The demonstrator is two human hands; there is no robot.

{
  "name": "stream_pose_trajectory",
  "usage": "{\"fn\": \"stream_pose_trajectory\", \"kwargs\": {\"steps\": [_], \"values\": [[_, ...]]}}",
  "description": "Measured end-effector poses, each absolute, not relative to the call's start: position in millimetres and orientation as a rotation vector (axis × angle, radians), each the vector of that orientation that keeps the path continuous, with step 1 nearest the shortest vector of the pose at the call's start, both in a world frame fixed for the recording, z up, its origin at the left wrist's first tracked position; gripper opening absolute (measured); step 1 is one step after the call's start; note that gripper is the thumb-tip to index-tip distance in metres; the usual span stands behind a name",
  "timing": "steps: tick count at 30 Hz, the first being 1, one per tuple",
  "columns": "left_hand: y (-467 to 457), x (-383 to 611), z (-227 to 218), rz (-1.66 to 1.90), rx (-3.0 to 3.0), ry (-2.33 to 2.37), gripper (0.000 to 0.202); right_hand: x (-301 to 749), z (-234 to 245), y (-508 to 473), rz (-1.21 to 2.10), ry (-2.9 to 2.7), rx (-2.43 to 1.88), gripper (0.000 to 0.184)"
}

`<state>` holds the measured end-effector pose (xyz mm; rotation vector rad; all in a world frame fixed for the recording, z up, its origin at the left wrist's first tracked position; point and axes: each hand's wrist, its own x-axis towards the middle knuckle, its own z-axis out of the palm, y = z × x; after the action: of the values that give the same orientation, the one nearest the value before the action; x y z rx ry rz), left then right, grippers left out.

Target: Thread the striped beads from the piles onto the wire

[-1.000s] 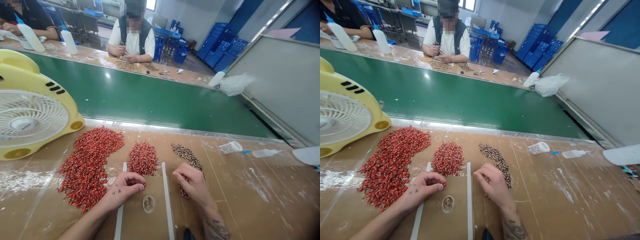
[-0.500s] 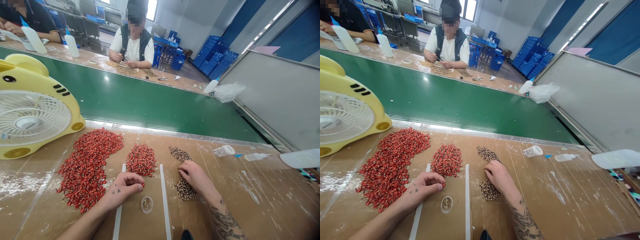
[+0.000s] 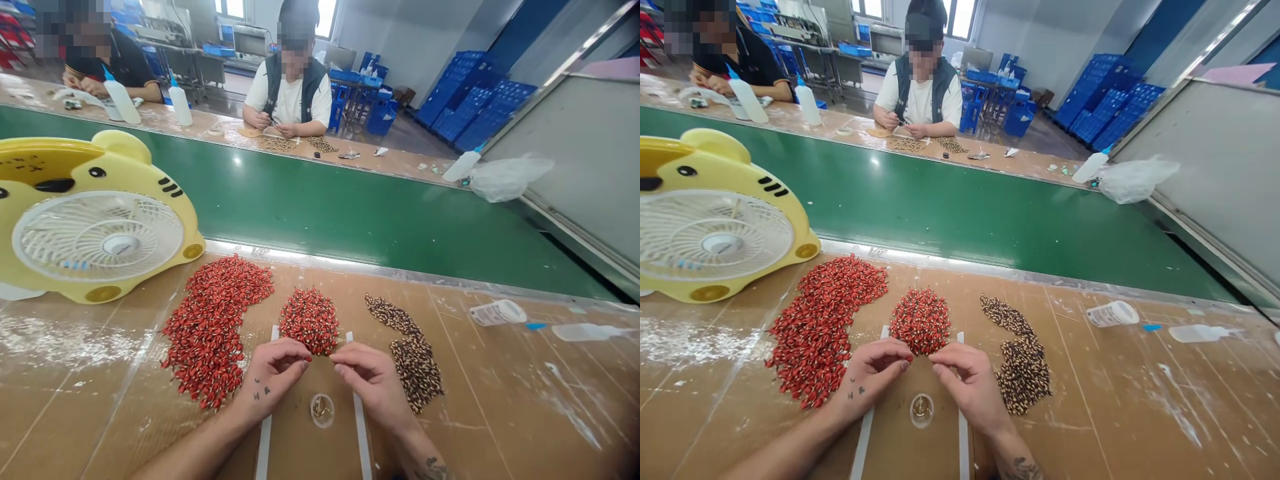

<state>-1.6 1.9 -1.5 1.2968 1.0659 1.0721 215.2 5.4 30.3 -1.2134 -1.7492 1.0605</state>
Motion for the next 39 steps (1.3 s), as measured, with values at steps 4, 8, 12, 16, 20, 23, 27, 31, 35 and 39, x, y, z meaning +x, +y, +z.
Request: {"fn": "stream_pose_trajectory", "kwargs": {"steps": [4, 8, 12, 16, 20, 23, 27, 31, 35, 39], "values": [[0.0, -4.4, 2.1, 1.135, 1.447, 1.029, 0.014, 193.2, 19.9, 0.1, 1.128, -1.649, -1.253, 0.010], [-0.6, -3.9, 5.0, 1.183, 1.537, 0.998, 0.016, 190.5, 13.8, -4.7, 1.165, -1.617, -1.276, 0.011], [0.1, -2.2, 6.6, 1.278, 1.664, 0.953, 0.017, 185.8, 16.1, -6.8, 1.224, -1.540, -1.313, 0.012], [0.1, -1.4, 7.0, 1.344, 1.755, 0.934, 0.018, 181.8, 18.5, -7.3, 1.278, -1.529, -1.315, 0.013], [-1.2, -1.5, 5.8, 1.359, 1.789, 0.939, 0.018, 181.7, 17.5, -8.4, 1.252, -1.486, -1.330, 0.015], [-2.0, -1.5, 4.9, 1.359, 1.789, 0.943, 0.017, 182.1, 18.0, -8.5, 1.262, -1.477, -1.339, 0.017], [-2.5, -1.6, 6.1, 1.346, 1.803, 0.957, 0.017, 181.7, 19.9, -7.6, 1.303, -1.480, -1.321, 0.017], [-1.8, -1.2, 7.5, 1.348, 1.810, 0.964, 0.017, 180.8, 20.8, -6.8, 1.289, -1.478, -1.322, 0.017], [-1.2, -0.8, 6.6, 1.340, 1.822, 0.961, 0.018, 179.8, 22.4, -7.0, 1.297, -1.482, -1.320, 0.016], [-2.1, -2.2, 4.3, 1.321, 1.841, 0.921, 0.020, 179.8, 21.6, -7.9, 1.316, -1.467, -1.320, 0.014]]}}
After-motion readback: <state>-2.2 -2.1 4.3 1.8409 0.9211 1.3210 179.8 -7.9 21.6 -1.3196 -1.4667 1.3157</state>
